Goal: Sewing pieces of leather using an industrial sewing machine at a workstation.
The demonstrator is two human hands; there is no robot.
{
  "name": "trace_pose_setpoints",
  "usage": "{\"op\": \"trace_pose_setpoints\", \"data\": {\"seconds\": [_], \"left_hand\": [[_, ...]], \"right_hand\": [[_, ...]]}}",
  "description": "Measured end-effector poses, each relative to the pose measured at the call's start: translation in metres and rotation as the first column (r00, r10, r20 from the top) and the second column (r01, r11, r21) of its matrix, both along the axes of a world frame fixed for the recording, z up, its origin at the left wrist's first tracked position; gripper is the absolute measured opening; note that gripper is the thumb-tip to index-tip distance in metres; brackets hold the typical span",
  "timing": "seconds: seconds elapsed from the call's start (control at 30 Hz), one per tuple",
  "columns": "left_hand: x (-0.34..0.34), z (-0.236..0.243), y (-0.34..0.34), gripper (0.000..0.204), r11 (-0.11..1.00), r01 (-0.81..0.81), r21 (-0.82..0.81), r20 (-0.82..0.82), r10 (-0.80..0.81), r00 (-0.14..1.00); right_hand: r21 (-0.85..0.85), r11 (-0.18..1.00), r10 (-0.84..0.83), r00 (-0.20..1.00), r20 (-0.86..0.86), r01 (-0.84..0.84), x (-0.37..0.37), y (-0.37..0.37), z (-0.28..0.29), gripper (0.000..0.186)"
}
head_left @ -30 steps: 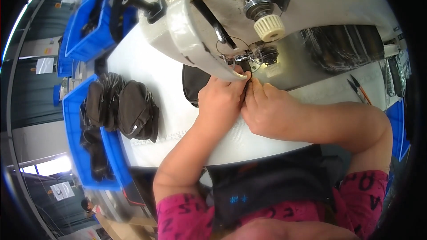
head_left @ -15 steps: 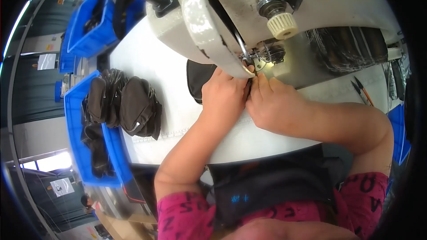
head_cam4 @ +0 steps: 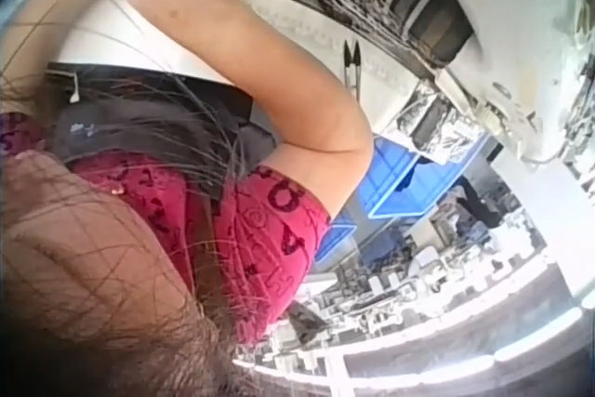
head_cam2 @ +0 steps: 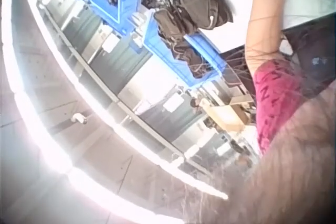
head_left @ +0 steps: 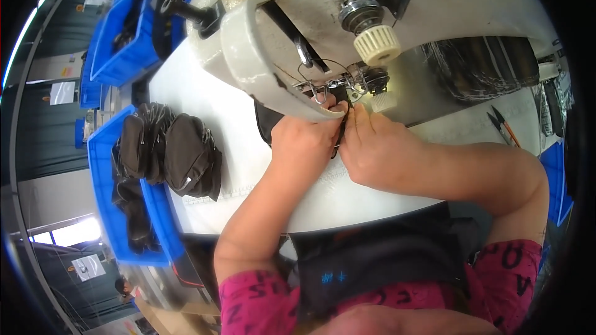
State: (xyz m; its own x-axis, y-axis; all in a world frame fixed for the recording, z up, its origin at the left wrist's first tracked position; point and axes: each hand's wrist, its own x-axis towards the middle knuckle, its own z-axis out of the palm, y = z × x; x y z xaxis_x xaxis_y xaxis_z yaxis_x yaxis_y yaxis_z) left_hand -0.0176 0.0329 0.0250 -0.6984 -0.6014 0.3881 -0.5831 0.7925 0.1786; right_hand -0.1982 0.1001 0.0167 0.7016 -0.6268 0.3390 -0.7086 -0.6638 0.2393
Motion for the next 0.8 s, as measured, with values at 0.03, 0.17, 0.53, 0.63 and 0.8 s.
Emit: {"op": "trace_pose_setpoints", "data": {"seconds": [0.03, 0.17, 0.53, 0.63, 0.8], "left_hand": [[0.0, 0.0, 0.001, 0.023, 0.999, -0.015, 0.04, 0.028, 0.014, 1.0], [0.0, -0.004, 0.001, 0.02, 1.0, -0.004, 0.029, -0.003, 0.004, 1.0], [-0.01, -0.007, 0.007, 0.026, 0.991, -0.128, -0.049, -0.008, 0.128, 0.992], [-0.008, -0.007, 0.01, 0.025, 0.991, -0.128, -0.048, 0.042, 0.13, 0.991], [-0.008, -0.007, 0.008, 0.025, 0.992, -0.12, -0.037, 0.014, 0.121, 0.993]], "right_hand": [[-0.012, 1.0, -0.002, 1.0, -0.001, 0.002, 0.0, 0.0, 0.001, 0.03], [0.08, 0.997, -0.002, 1.0, -0.015, 0.003, 0.002, 0.001, 0.001, 0.031], [0.059, 0.998, 0.006, 1.0, -0.018, -0.005, 0.001, 0.0, 0.0, 0.033], [0.061, 0.998, 0.025, 0.999, -0.032, -0.023, -0.001, 0.0, 0.004, 0.033], [0.066, 0.997, 0.035, 0.999, -0.038, -0.033, -0.002, -0.001, 0.003, 0.031]]}}
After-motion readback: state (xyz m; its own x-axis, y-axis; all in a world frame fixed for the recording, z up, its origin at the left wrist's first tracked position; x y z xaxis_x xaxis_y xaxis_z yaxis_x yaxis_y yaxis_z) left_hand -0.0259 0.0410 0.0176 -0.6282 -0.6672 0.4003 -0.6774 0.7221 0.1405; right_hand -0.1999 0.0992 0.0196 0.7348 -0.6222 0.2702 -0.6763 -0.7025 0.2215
